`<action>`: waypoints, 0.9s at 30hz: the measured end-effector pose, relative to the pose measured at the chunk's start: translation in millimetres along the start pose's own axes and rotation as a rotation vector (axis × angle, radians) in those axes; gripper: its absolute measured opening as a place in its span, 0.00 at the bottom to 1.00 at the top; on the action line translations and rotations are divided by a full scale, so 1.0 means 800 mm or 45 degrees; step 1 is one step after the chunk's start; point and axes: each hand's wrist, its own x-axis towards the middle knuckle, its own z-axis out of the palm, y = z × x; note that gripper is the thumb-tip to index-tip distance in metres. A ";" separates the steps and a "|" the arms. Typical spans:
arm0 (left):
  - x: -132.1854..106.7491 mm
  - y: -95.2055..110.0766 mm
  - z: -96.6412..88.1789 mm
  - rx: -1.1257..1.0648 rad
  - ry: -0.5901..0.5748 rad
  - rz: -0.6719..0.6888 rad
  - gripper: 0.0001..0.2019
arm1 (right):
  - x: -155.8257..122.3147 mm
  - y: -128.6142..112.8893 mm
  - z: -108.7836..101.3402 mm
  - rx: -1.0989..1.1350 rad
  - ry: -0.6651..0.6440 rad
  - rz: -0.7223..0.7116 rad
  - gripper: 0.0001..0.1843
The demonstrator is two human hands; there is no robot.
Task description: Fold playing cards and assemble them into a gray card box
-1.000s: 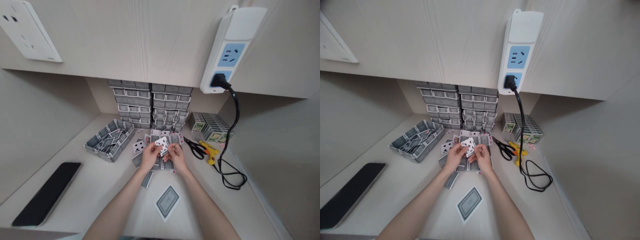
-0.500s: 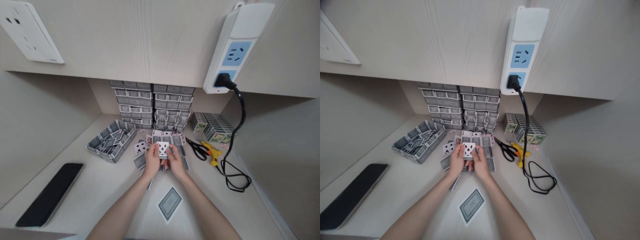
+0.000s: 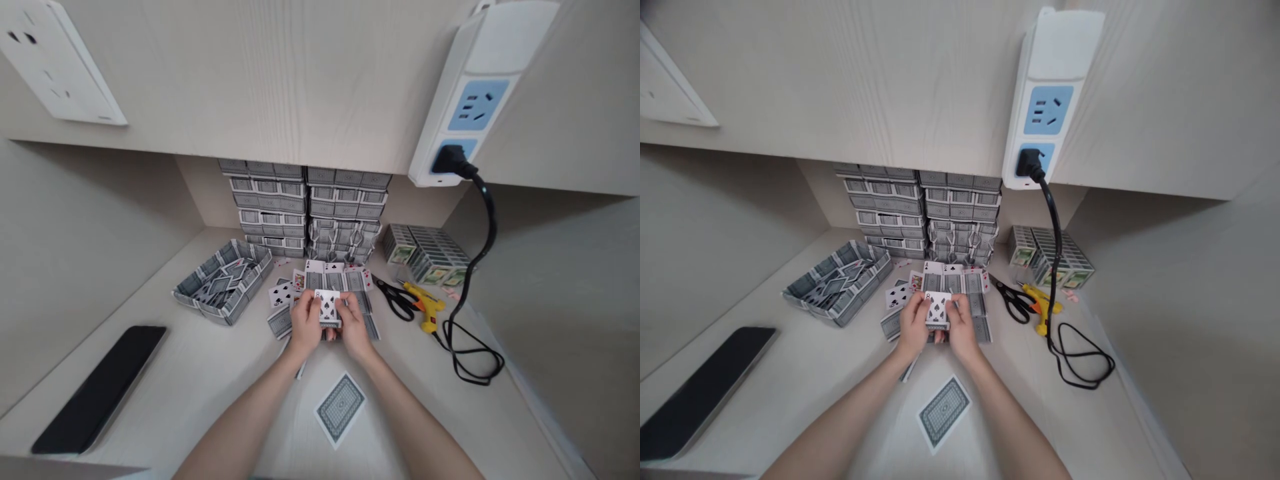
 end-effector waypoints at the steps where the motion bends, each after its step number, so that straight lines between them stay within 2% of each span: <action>1: 0.000 -0.001 0.000 0.002 0.000 0.005 0.08 | 0.000 -0.001 0.000 0.008 -0.008 -0.011 0.12; 8: 0.000 0.001 0.002 -0.081 -0.021 -0.032 0.10 | 0.002 0.001 -0.003 0.056 -0.011 -0.021 0.12; 17: 0.002 -0.001 0.003 -0.205 -0.046 -0.094 0.06 | 0.004 0.003 -0.006 0.063 -0.030 -0.022 0.09; 27: -0.004 0.010 0.007 -0.517 -0.230 -0.195 0.04 | 0.001 -0.004 -0.005 0.149 -0.035 0.034 0.09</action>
